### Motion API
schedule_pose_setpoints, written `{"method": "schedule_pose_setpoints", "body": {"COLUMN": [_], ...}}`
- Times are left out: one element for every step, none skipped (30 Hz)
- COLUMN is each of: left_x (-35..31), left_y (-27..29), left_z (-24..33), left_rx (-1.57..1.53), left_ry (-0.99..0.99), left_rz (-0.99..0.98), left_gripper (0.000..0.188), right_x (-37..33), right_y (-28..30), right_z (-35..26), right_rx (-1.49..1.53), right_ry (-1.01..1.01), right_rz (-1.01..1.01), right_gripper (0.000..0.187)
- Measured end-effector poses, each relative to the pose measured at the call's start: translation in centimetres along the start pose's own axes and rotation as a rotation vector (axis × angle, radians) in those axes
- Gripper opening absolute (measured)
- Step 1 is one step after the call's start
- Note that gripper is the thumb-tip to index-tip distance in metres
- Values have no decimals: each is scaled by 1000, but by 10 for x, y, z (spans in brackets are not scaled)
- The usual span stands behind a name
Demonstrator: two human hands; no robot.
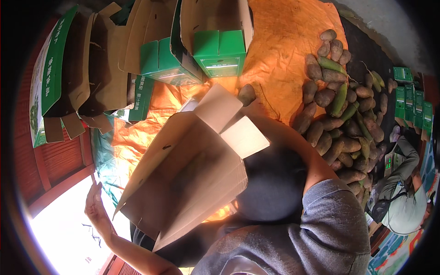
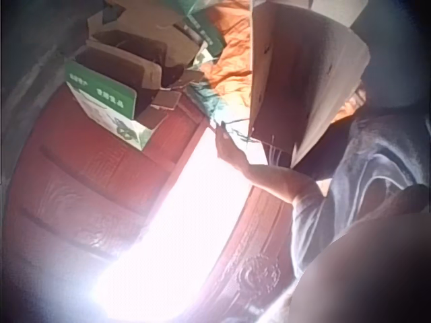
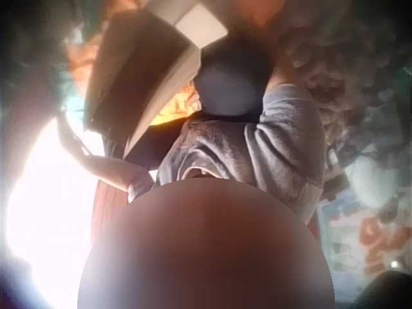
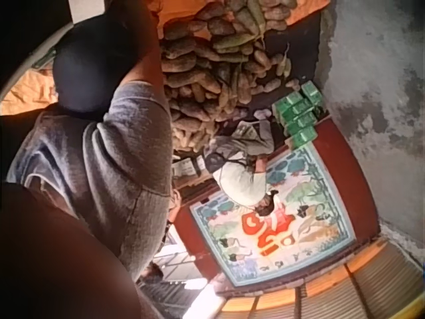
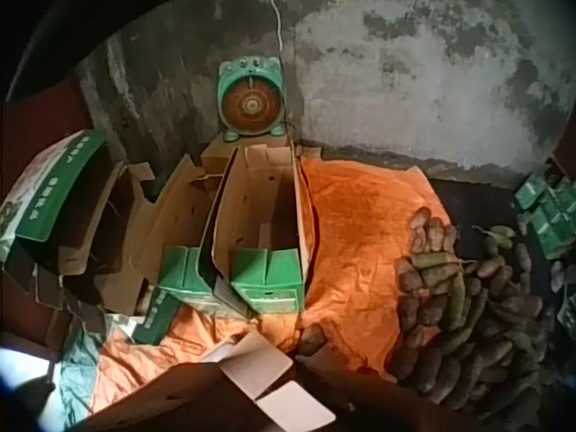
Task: Weigh and pack sweet potatoes into boxes for shipping.
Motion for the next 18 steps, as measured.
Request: {"method": "schedule_pose_setpoints", "body": {"left_x": [0,-1,1,0,-2,-4,6,6,-9,-10,-16,-17,-22,-30,-30,-27,-24,-23], "left_y": [-1,0,-1,-1,1,-1,-8,-8,7,7,13,18,16,22,24,17,10,8], "left_z": [2,6,8,9,10,15,14,12,6,11,13,10,17,20,16,27,33,40], "left_rx": [23,44,42,55,69,56,-11,-3,48,96,170,95,55,80,49,41,48,114], "left_ry": [-1,-4,-6,-9,-9,-35,-88,-103,-74,-131,-159,-197,-117,-75,-119,-126,-157,-248], "left_rz": [2,7,11,-4,-14,-1,-24,-12,32,7,-11,-35,-8,-57,-86,-117,-127,-157], "left_gripper": [34,35,35,35,36,37,36,35,35,34,33,34,34,38,36,34,33,34], "right_x": [0,10,18,22,26,30,58,69,42,43,22,10,-15,-72,-119,-128,-142,-170], "right_y": [-1,-4,1,6,8,13,37,55,48,70,87,110,138,162,194,229,258,285], "right_z": [2,9,17,23,28,36,65,82,68,79,73,70,64,40,24,26,28,19], "right_rx": [0,150,301,300,400,493,569,524,584,621,632,692,617,610,511,544,575,574], "right_ry": [3,132,258,268,261,249,293,265,323,359,389,482,450,461,395,555,632,807], "right_rz": [-6,-14,-16,-23,-145,-264,-170,-181,-229,-228,-249,-236,-217,-53,77,40,88,41], "right_gripper": [110,105,100,100,91,82,67,66,66,66,64,59,63,72,79,79,77,71]}}
Point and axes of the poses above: each hand's wrist, its own x-axis towards the middle knuckle, its own y-axis out of the back of the hand, z = x × y, the point moved 4 cm from there along x, towards the middle knuckle, and after that the axes turned 5 degrees about -z, right-handed, at the moved point
